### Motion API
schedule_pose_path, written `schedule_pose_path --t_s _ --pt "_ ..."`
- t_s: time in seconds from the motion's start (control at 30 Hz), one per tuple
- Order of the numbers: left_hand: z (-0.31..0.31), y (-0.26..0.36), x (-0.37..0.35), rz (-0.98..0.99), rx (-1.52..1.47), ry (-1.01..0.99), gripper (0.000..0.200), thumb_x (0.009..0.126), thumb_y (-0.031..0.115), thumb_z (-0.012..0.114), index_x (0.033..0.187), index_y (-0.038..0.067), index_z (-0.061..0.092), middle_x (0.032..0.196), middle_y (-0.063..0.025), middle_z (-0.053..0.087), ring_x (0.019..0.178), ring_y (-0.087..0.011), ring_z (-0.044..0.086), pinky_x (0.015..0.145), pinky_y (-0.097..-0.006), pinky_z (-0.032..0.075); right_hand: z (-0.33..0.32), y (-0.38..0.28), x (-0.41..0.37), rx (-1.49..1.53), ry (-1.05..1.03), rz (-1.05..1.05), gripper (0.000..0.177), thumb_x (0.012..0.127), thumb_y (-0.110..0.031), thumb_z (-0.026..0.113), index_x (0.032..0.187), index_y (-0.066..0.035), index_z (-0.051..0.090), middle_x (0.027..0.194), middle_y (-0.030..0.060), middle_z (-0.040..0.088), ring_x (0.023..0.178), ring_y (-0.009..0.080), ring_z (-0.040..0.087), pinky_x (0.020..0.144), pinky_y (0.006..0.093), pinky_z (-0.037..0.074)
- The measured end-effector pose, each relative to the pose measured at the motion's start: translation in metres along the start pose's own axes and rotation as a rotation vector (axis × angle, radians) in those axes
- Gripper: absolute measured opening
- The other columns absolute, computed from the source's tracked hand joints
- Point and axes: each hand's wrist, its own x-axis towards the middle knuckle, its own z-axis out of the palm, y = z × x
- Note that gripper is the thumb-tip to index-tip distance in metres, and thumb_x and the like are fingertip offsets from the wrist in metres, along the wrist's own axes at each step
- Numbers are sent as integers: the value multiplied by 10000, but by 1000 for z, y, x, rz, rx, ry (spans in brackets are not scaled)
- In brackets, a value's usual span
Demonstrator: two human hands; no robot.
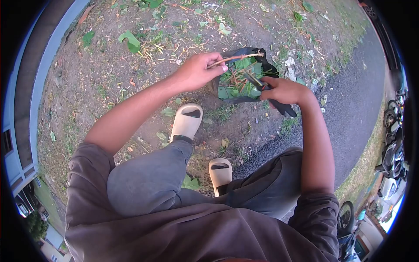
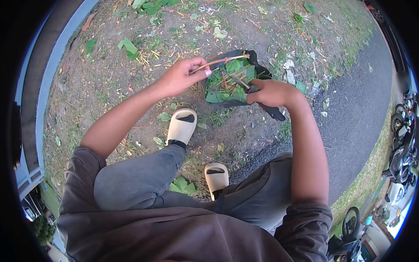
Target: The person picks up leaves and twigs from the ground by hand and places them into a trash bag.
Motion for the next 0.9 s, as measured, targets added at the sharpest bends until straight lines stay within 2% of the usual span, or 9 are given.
schedule_pose_path --t_s 0.03,0.1,0.13,0.3,0.5,0.57,0.7,0.77,0.9 --pt "1 2 1 -6 19 -15 302 1068 348 639 1068 48 665 764 3 630 728 -103 480 708 -319 392 5 4 5 4 1 5 740 840 -509 690 1424 -58 631 961 124 792 867 229 761 858 347 560" --pt "4 3 5 2 14 -20 298 1071 346 633 1077 50 665 768 -1 634 731 -105 487 714 -321 399 17 14 24 155 -263 -66 633 912 -310 697 1448 -9 545 886 101 748 793 184 732 731 339 555" --pt "4 3 6 -1 8 -19 295 1074 344 627 1085 52 664 771 -4 639 733 -108 495 720 -324 406 22 15 27 138 -296 -72 535 928 -294 685 1374 -18 580 858 86 739 776 180 724 705 349 554" --pt "9 -2 12 3 0 -8 288 1095 326 581 1121 47 650 790 -16 636 729 -125 505 729 -340 429 28 1 27 0 -427 -15 430 933 -294 685 1263 -30 609 907 90 743 767 176 717 695 343 553" --pt "14 3 4 85 47 -34 248 1107 257 517 1177 57 646 756 -56 577 711 -176 555 692 -372 442 23 4 18 3 -382 -64 399 907 -322 692 1178 -31 663 911 81 742 808 200 717 720 356 543" --pt "14 4 3 92 63 -76 242 1107 243 507 1186 63 648 743 -67 559 708 -187 566 680 -380 443 14 2 1 -157 -223 -61 479 863 -378 705 1194 -33 672 934 102 743 861 220 720 759 370 544" --pt "16 7 -1 108 126 -82 249 1119 234 483 1212 61 636 741 -69 550 694 -178 547 660 -382 436 2 13 -21 -146 -74 -42 596 820 -433 714 1260 -34 667 953 133 746 898 236 719 803 383 539" --pt "20 9 0 83 142 -96 254 1125 236 474 1219 60 632 747 -59 554 694 -173 540 661 -378 438 7 23 -17 48 20 -86 669 827 -470 713 1309 -10 654 1013 141 746 907 256 714 824 391 541" --pt "34 -5 14 41 -97 -69 267 1136 254 456 1205 64 631 801 -36 590 743 -149 562 679 -359 459 26 12 -1 49 97 -105 647 867 -419 708 1340 16 636 1058 114 737 938 233 705 852 359 538"
